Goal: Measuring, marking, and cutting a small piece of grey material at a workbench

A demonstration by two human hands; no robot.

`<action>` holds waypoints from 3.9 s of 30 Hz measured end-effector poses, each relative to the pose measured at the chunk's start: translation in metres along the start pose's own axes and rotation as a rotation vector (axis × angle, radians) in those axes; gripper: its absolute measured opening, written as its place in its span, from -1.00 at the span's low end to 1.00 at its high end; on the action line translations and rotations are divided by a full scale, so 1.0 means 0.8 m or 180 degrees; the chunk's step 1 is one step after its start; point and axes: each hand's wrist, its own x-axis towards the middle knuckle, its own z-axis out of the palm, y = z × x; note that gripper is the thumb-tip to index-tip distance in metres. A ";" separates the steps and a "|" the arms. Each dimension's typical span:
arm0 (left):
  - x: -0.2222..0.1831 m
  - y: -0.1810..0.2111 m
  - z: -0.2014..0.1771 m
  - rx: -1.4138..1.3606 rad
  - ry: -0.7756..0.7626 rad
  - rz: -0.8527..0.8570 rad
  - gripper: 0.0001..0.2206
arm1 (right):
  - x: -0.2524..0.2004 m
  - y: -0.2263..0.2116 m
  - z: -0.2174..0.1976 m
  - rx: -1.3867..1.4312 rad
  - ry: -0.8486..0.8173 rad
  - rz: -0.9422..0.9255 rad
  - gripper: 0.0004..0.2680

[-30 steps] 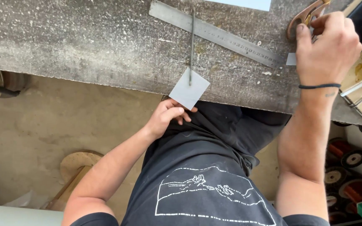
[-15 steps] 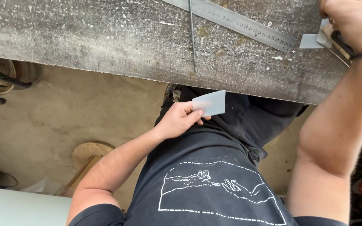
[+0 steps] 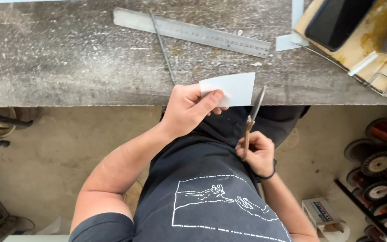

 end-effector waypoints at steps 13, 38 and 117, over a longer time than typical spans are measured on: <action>-0.003 0.010 0.034 0.0005 0.0153 -0.0208 -0.82 | 0.031 -0.012 0.009 -0.0046 -0.0705 -0.0258 -0.39; -0.011 -0.005 0.030 0.0034 -0.0018 -0.0246 -0.81 | 0.029 -0.003 0.007 -0.0024 -0.0756 -0.0351 -0.42; -0.025 -0.036 0.027 -0.0340 -0.0328 -0.0540 -0.79 | 0.023 0.000 0.021 0.0063 -0.0230 -0.0849 -0.68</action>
